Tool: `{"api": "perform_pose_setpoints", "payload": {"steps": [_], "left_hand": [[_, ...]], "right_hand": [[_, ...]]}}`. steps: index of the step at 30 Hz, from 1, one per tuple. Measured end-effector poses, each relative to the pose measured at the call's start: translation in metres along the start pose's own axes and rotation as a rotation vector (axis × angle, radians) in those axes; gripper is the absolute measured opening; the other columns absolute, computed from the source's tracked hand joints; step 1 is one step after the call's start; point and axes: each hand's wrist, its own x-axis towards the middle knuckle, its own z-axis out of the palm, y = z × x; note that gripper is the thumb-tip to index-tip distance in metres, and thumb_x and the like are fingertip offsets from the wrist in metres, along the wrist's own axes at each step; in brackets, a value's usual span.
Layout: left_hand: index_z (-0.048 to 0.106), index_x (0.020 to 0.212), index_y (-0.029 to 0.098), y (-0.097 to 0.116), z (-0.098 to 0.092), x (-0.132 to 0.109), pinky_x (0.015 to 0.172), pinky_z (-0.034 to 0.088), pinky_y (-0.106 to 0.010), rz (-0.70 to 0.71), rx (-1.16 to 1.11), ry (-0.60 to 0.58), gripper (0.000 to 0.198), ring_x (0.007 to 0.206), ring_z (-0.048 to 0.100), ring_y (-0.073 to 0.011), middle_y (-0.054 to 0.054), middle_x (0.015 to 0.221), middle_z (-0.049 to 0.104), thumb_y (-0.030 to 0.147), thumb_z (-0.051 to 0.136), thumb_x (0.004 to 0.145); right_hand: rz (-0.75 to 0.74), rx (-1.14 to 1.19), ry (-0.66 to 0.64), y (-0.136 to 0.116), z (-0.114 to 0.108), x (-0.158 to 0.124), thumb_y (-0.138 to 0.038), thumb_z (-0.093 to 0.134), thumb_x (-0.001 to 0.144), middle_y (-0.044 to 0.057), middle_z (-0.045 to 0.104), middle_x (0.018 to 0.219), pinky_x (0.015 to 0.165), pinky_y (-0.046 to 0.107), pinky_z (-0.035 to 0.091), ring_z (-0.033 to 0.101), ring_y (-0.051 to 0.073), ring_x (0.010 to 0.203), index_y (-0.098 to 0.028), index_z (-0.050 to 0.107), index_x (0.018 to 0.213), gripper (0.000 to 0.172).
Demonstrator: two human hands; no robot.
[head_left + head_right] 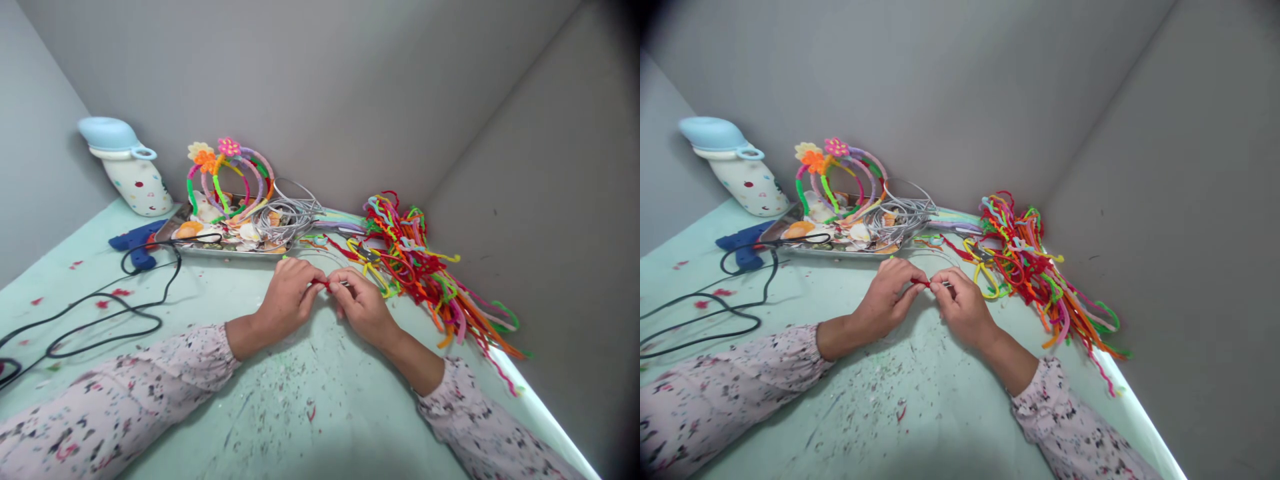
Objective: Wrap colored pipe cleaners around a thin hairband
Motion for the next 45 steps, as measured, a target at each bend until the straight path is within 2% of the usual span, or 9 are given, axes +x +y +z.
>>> {"api": "perform_pose_setpoints", "payload": {"steps": [5, 9, 14, 21, 26, 33, 39, 45], "left_hand": [[0.057, 0.09, 0.019, -0.0008, 0.0009, -0.0003, 0.083, 0.037, -0.036, 0.017, -0.004, -0.006, 0.011, 0.086, 0.05, -0.0193, -0.004, 0.086, 0.062, 0.021, 0.047, 0.091], [0.057, 0.09, 0.019, -0.0003, 0.0005, 0.0, 0.082, 0.037, -0.036, 0.011, -0.012, -0.002, 0.011, 0.086, 0.05, -0.0193, -0.004, 0.086, 0.061, 0.022, 0.047, 0.091], [0.058, 0.091, 0.019, 0.0004, -0.0006, 0.0002, 0.083, 0.037, -0.036, 0.0, -0.022, -0.002, 0.011, 0.086, 0.051, -0.0189, -0.004, 0.086, 0.062, 0.022, 0.047, 0.091], [0.058, 0.09, 0.018, -0.0005, 0.0003, 0.0002, 0.082, 0.036, -0.035, 0.018, -0.024, -0.025, 0.012, 0.087, 0.05, -0.0193, -0.004, 0.087, 0.062, 0.022, 0.047, 0.091], [0.057, 0.09, 0.018, 0.0001, -0.0001, 0.0001, 0.082, 0.036, -0.035, -0.018, -0.064, -0.007, 0.012, 0.085, 0.05, -0.0183, -0.003, 0.087, 0.061, 0.023, 0.047, 0.092], [0.059, 0.095, 0.019, -0.0007, -0.0015, 0.0011, 0.084, 0.035, -0.035, -0.082, -0.129, 0.002, 0.016, 0.087, 0.051, -0.0176, -0.002, 0.09, 0.061, 0.024, 0.044, 0.093], [0.061, 0.088, 0.018, -0.0007, -0.0019, 0.0014, 0.083, 0.035, -0.034, -0.088, -0.118, -0.006, 0.021, 0.084, 0.05, -0.0168, -0.001, 0.083, 0.06, 0.028, 0.044, 0.094], [0.06, 0.084, 0.017, -0.001, -0.0023, 0.0021, 0.082, 0.035, -0.034, -0.08, -0.105, -0.044, 0.023, 0.082, 0.049, -0.0168, -0.001, 0.081, 0.058, 0.026, 0.041, 0.095]], "right_hand": [[-0.006, -0.071, -0.033, 0.003, -0.0006, 0.0008, -0.032, 0.045, 0.094, 0.003, 0.062, 0.092, 0.05, 0.023, 0.045, 0.054, 0.009, 0.054, -0.021, 0.059, 0.092, 0.018], [-0.036, -0.08, 0.019, 0.0037, 0.0001, 0.0013, -0.031, 0.048, 0.092, 0.004, 0.064, 0.093, 0.056, 0.025, 0.046, 0.059, 0.014, 0.07, -0.021, 0.061, 0.092, 0.017], [-0.041, -0.079, 0.075, 0.0019, 0.0014, 0.0009, -0.031, 0.05, 0.091, 0.004, 0.063, 0.099, 0.059, 0.026, 0.047, 0.059, 0.014, 0.074, -0.021, 0.061, 0.088, 0.015], [-0.079, -0.047, -0.015, 0.0014, -0.0016, 0.0029, -0.028, 0.046, 0.093, 0.005, 0.063, 0.099, 0.082, 0.032, 0.047, 0.059, 0.018, 0.094, -0.02, 0.063, 0.089, 0.019], [-0.062, -0.009, 0.034, 0.0035, 0.0001, 0.003, -0.031, 0.049, 0.092, 0.006, 0.063, 0.102, 0.074, 0.029, 0.048, 0.059, 0.017, 0.089, -0.02, 0.063, 0.088, 0.018], [-0.064, -0.073, 0.163, 0.0052, 0.0009, 0.0022, -0.029, 0.052, 0.091, 0.004, 0.057, 0.1, 0.061, 0.026, 0.047, 0.054, 0.013, 0.07, -0.022, 0.06, 0.097, 0.013], [-0.109, -0.125, 0.145, 0.0041, 0.0011, 0.0019, -0.027, 0.052, 0.09, 0.004, 0.057, 0.096, 0.061, 0.027, 0.047, 0.053, 0.013, 0.07, -0.022, 0.061, 0.093, 0.011], [-0.184, -0.169, 0.148, -0.0015, -0.0005, 0.0033, -0.023, 0.055, 0.089, 0.004, 0.059, 0.093, 0.066, 0.028, 0.046, 0.057, 0.016, 0.082, -0.022, 0.062, 0.089, 0.008]]}}
